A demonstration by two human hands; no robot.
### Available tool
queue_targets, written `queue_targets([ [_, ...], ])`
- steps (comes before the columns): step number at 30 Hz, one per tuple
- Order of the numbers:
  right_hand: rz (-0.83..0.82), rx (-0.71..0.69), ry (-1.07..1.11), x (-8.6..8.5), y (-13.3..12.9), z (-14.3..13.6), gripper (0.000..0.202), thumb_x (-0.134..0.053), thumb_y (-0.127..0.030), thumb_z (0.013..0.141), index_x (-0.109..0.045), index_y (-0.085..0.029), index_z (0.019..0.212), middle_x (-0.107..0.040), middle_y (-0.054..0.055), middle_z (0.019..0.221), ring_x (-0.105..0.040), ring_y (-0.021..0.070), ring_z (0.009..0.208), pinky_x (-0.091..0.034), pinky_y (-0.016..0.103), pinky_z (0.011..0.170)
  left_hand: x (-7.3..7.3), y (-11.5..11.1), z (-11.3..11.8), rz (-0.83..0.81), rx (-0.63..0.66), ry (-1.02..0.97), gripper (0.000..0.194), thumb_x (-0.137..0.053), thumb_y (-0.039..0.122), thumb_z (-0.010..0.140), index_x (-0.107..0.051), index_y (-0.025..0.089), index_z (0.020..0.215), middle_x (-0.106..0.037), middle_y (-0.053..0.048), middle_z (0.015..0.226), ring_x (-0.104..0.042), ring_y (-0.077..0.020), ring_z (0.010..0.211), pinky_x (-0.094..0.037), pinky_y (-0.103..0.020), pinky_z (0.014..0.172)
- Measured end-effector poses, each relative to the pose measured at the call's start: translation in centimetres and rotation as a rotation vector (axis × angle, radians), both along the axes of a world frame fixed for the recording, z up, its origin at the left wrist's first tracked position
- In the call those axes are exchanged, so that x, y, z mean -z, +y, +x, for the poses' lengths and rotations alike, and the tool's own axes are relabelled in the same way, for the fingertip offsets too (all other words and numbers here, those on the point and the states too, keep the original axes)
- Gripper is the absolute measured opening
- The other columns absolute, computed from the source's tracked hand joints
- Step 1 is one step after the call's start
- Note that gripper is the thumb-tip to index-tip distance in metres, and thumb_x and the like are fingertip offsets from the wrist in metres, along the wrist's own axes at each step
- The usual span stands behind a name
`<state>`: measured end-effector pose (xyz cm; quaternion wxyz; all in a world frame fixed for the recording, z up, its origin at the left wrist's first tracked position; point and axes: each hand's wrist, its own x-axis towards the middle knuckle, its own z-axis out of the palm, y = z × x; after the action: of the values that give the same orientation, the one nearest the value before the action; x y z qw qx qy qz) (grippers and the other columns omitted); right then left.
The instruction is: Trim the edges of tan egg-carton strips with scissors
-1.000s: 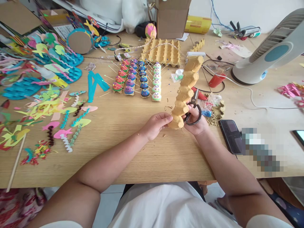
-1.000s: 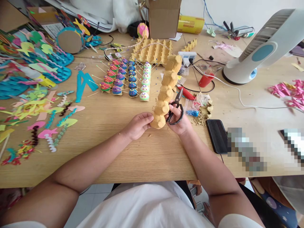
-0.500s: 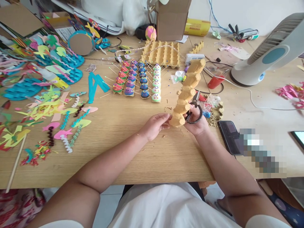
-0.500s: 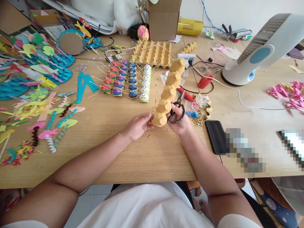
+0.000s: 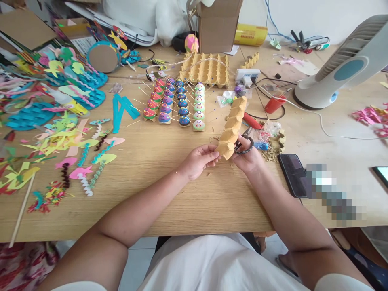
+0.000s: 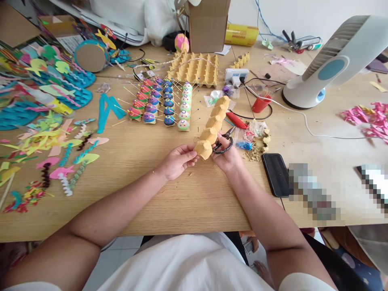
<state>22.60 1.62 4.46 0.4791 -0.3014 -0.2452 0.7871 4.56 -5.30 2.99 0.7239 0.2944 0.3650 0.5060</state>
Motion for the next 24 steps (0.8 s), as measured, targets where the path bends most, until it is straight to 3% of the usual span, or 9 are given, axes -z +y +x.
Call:
queue_targets([
  [4,-0.047,0.021,0.001,-0.1,-0.1,-0.1,0.035,-0.090,-0.020,0.069,-0.057,-0.023,0.082,-0.063,-0.011,0.066,-0.055,0.0040,0.055,-0.052,0.015,0.055,-0.4,0.0,-0.1,-0.008,0.044,-0.065,0.047,-0.094,0.034,0.067,-0.075,0.020,0.108,-0.075,-0.003,0.101,-0.068,-0.0101,0.081,-0.052,-0.019,0.065],
  [8,-0.003,0.093,-0.039,-0.3,-0.7,-0.6,0.036,-0.089,-0.018,0.068,-0.058,-0.024,0.086,-0.066,-0.009,0.072,-0.057,0.0053,0.057,-0.052,0.016,0.054,-0.7,0.1,-0.1,-0.005,0.102,-0.164,0.047,-0.084,0.049,0.079,-0.074,0.020,0.114,-0.073,-0.007,0.111,-0.069,-0.0128,0.089,-0.057,-0.023,0.072],
  [11,0.036,0.104,-0.083,-0.5,-1.3,-1.1,0.039,-0.091,-0.021,0.066,-0.060,-0.023,0.090,-0.065,-0.008,0.074,-0.057,0.0057,0.059,-0.051,0.017,0.054,-0.5,0.1,-0.1,0.011,0.117,-0.118,0.047,-0.080,0.052,0.082,-0.072,0.022,0.117,-0.073,-0.007,0.111,-0.068,-0.0133,0.087,-0.055,-0.022,0.068],
  [14,0.092,0.095,-0.139,-0.9,-1.7,-1.3,0.044,-0.093,-0.023,0.064,-0.060,-0.024,0.092,-0.061,-0.009,0.075,-0.056,0.0054,0.060,-0.049,0.016,0.053,-0.2,0.0,-0.1,0.072,0.111,-0.007,0.051,-0.083,0.048,0.080,-0.067,0.026,0.124,-0.073,-0.005,0.113,-0.069,-0.0141,0.091,-0.054,-0.024,0.072],
  [19,0.261,0.034,-0.340,-1.8,-2.2,-1.1,0.048,-0.094,-0.033,0.063,-0.061,-0.025,0.098,-0.059,-0.009,0.074,-0.051,0.0057,0.056,-0.045,0.019,0.051,0.0,-0.1,0.3,0.272,0.097,0.135,0.053,-0.088,0.032,0.076,-0.066,0.023,0.124,-0.072,-0.008,0.124,-0.067,-0.0201,0.113,-0.051,-0.031,0.097],
  [24,0.399,0.074,-0.475,-1.9,-2.1,-0.8,0.047,-0.089,-0.048,0.070,-0.058,-0.028,0.100,-0.060,-0.006,0.077,-0.054,0.0095,0.061,-0.046,0.024,0.055,0.0,0.0,0.5,0.312,0.028,0.103,0.056,-0.091,0.025,0.072,-0.066,0.023,0.122,-0.072,-0.008,0.126,-0.069,-0.0213,0.113,-0.053,-0.033,0.098],
])
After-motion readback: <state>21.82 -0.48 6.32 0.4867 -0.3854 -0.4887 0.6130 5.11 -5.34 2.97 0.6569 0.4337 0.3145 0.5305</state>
